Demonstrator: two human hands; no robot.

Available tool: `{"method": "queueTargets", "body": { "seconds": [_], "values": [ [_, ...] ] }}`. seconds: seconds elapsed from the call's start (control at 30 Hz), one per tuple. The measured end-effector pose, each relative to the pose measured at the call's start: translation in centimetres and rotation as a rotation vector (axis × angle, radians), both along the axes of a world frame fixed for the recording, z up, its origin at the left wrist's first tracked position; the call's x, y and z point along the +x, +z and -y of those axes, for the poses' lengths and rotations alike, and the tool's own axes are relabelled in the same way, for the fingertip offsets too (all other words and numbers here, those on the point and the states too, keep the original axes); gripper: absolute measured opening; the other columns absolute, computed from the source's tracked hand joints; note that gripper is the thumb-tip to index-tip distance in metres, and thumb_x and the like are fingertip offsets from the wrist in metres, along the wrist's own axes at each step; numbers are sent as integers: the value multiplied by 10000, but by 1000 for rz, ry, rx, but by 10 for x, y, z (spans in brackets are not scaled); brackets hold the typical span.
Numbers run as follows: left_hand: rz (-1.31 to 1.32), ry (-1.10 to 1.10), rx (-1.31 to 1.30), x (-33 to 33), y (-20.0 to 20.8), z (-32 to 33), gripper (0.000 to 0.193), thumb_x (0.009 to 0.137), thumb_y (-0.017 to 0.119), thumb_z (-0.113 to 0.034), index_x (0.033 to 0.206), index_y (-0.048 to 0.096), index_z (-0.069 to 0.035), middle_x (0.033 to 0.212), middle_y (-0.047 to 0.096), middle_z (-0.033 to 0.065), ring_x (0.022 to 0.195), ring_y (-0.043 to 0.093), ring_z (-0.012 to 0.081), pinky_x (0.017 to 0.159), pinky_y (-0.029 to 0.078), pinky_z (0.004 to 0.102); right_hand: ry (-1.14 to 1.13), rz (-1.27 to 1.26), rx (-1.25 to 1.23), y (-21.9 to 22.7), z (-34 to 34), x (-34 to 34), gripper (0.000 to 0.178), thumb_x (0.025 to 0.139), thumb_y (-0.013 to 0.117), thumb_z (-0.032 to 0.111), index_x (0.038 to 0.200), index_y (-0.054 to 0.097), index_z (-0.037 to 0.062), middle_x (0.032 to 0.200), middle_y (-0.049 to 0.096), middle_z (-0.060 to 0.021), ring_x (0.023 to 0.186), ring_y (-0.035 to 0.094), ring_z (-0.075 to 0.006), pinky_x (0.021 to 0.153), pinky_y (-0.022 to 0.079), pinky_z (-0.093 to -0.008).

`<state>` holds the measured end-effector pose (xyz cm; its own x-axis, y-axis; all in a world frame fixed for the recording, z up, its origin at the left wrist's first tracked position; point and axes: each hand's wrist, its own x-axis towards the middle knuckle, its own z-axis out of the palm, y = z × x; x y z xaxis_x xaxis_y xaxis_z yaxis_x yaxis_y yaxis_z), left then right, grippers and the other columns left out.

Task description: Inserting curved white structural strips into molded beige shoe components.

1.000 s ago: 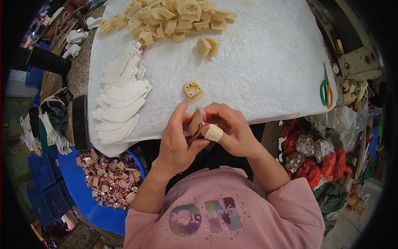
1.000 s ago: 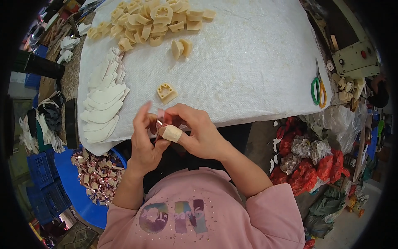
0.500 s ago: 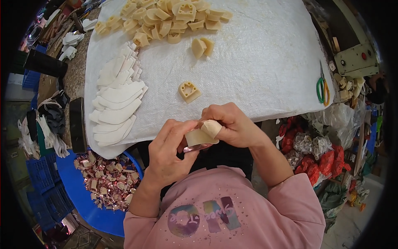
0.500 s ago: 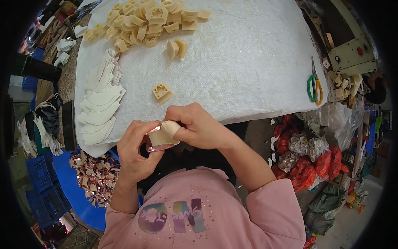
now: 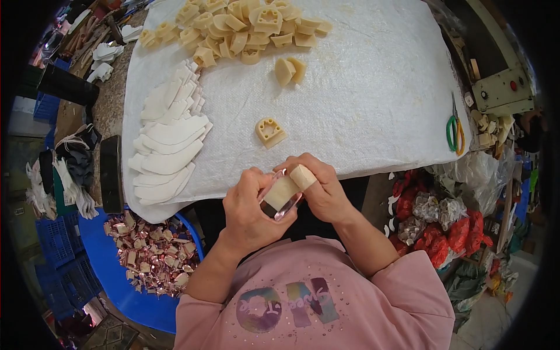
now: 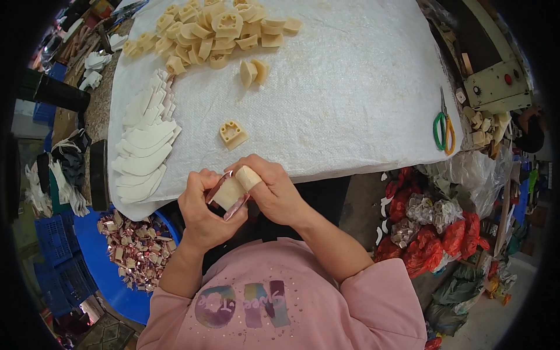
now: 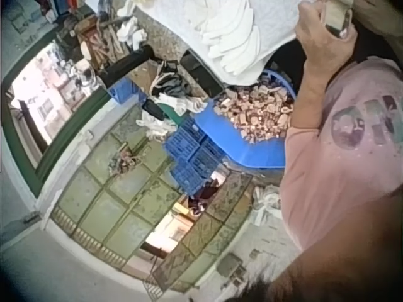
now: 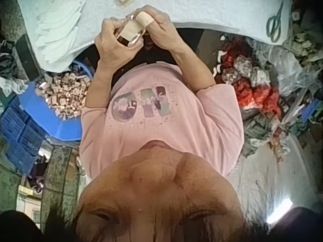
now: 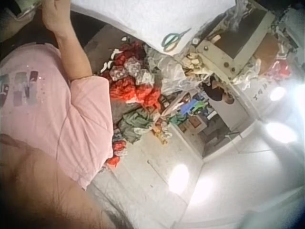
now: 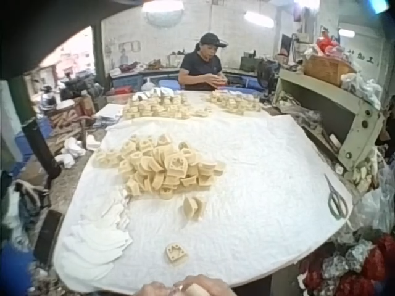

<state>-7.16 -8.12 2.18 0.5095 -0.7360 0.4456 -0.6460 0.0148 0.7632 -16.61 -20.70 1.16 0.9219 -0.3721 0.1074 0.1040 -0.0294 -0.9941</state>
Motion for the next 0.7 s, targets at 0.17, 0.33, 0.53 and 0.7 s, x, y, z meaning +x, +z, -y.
{"method": "queueTargets", "body": {
  "seconds": [0.17,0.33,0.53,0.7],
  "values": [
    [57,121,-21,-3,-7,0,457,580,762,-50,898,435,-10,734,509,104,561,535,196,493,444,278,12,-70,636,-2,-12,1,277,974,411,230,1056,576,24,965,608,-61,841,584,-163,715,468,-287],
    [78,176,-87,-10,-5,3,458,598,760,-24,880,399,-15,697,493,96,558,525,166,494,432,249,22,61,782,-7,-18,2,276,971,409,217,1085,557,14,994,609,-90,919,589,-169,770,465,-291],
    [226,278,-113,-7,-17,2,462,572,779,-42,913,473,19,722,493,121,537,547,249,454,442,308,-98,-58,-202,-1,-18,11,260,955,415,186,1075,554,2,995,610,-106,856,598,-175,735,473,-283],
    [93,246,-137,4,-20,-9,460,568,769,-16,934,495,19,715,490,114,542,536,254,470,439,310,7,-121,182,0,-12,17,337,981,405,288,1128,536,14,837,603,-61,754,573,-145,685,467,-269]
  ]
}}
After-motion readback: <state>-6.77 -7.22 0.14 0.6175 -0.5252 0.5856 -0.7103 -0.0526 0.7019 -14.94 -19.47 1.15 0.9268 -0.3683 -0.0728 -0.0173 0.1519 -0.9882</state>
